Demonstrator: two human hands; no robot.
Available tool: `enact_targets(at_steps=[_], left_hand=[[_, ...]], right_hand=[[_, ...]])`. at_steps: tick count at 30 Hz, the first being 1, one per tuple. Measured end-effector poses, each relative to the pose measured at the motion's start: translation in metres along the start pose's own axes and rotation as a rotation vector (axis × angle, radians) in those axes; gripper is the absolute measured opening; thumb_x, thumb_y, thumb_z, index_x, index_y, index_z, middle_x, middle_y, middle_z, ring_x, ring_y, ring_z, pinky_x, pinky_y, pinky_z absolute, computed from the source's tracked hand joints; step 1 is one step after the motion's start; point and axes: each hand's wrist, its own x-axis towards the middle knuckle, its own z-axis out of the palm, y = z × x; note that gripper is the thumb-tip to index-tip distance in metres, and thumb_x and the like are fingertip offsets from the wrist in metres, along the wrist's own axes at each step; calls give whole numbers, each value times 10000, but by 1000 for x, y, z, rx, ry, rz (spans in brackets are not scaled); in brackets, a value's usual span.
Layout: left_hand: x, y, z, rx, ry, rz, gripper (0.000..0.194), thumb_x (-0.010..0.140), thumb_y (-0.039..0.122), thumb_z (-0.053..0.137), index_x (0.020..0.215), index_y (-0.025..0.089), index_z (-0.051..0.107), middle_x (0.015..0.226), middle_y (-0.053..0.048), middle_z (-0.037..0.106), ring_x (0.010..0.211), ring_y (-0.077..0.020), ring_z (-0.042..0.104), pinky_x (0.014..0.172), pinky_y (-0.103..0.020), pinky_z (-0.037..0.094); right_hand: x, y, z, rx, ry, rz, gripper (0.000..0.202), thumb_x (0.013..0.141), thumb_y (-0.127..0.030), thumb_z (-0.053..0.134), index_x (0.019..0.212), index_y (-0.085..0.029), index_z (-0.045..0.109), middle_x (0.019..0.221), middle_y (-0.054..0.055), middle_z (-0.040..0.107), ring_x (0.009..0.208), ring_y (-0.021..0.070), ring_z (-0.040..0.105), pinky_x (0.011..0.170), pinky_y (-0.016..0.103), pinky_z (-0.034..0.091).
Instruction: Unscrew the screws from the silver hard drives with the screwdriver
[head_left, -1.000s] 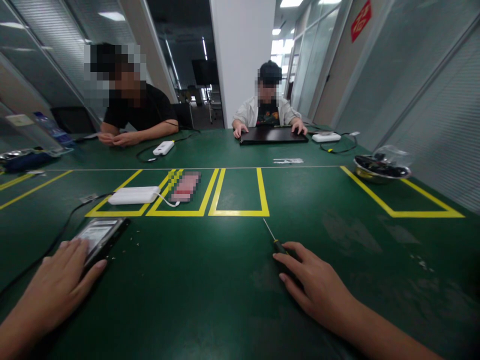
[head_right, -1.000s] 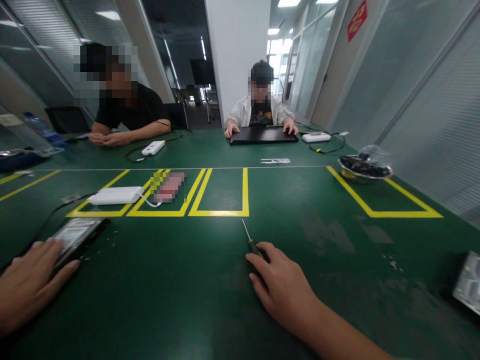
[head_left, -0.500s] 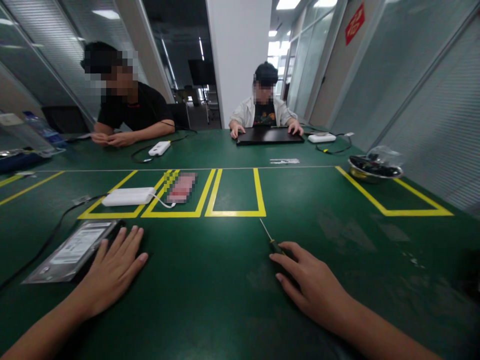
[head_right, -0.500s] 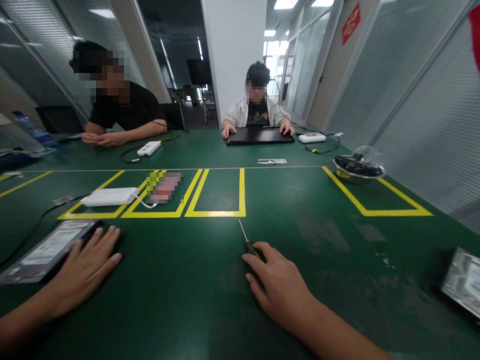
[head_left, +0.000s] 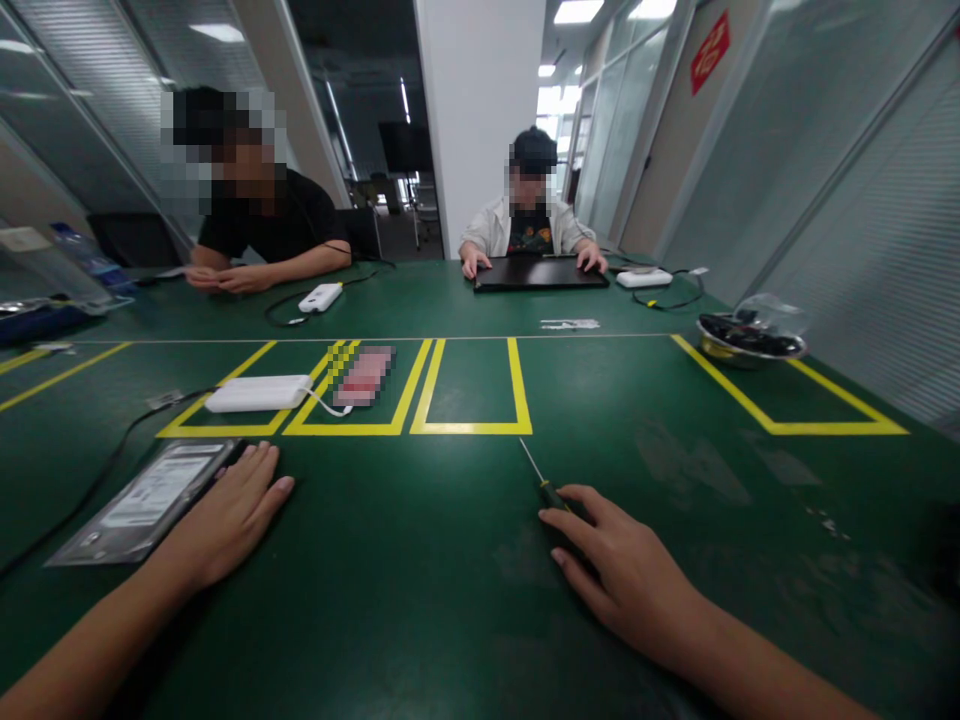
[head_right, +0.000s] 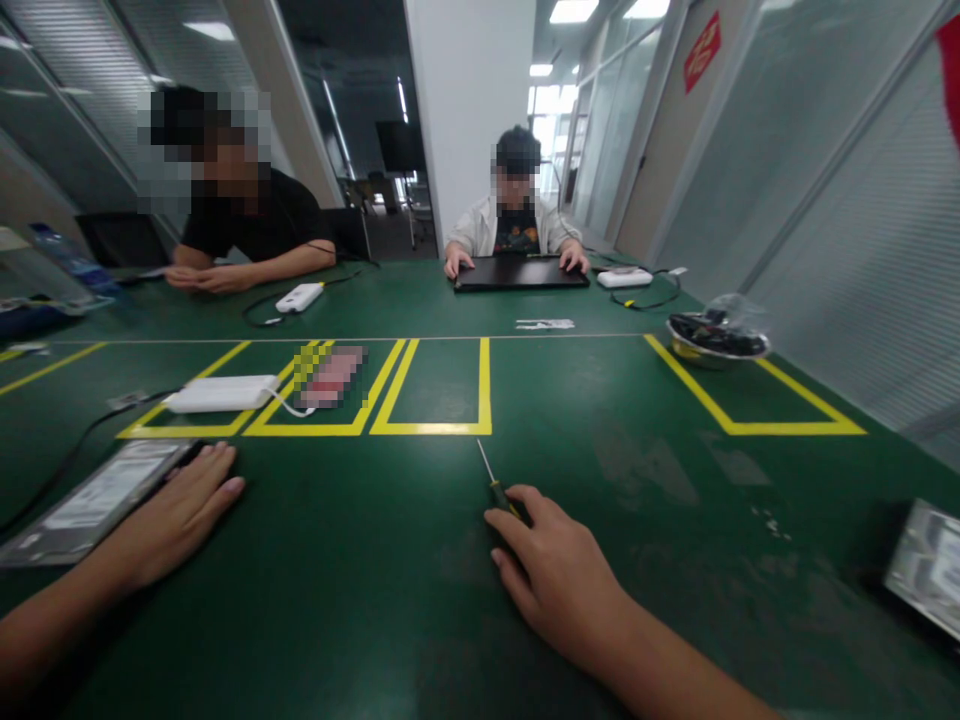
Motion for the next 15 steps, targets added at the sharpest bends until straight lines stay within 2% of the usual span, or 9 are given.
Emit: enact_targets(at_steps=[3,6,8,11,13,15], left_hand=[[-4,0,-1,41,-50,7,777,953,472,183,1473,-93,301,1573,-248,257,1486,-347,182,1197,-519,223],[-10,-1,-2,140,-2,57,830,909,527,237,1399,-116,421,1521,-303,333,1465,-388,238,1197,-525,202],[-17,-2,-3,192,19,72,815,882,534,270,1349,-95,497,1496,-316,369,1449,-420,257,1172,-571,213],[-31,-2,-6,238,18,44,728,883,486,254,1333,-6,549,1482,-271,423,1451,-445,229,1115,-673,211],[-39,2,-10,260,54,34,686,928,439,192,1360,19,518,1511,-231,402,1471,-409,196,1124,-669,192],[-43,11,-15,244,138,-3,675,974,434,163,1429,-4,403,1555,-209,334,1492,-342,167,1157,-608,195]], right_hand=[[0,0,0,0,-8,2,382,929,-238,462,1292,-238,584,1347,144,501,1115,268,605,916,459,541],[0,0,-1,3,-7,3,381,931,-240,460,1291,-235,584,1345,145,500,1121,267,601,920,455,540],[0,0,-1,1,-8,6,382,932,-239,457,1292,-232,584,1341,146,502,1123,269,599,920,455,539],[0,0,-1,1,-12,4,382,929,-239,458,1289,-232,586,1338,145,503,1117,267,602,918,452,541],[0,1,-1,0,-12,1,382,928,-247,464,1291,-238,585,1337,142,503,1110,264,605,915,450,543],[0,1,0,1,-8,1,379,928,-250,465,1287,-242,586,1334,139,507,1104,262,608,913,449,545]])
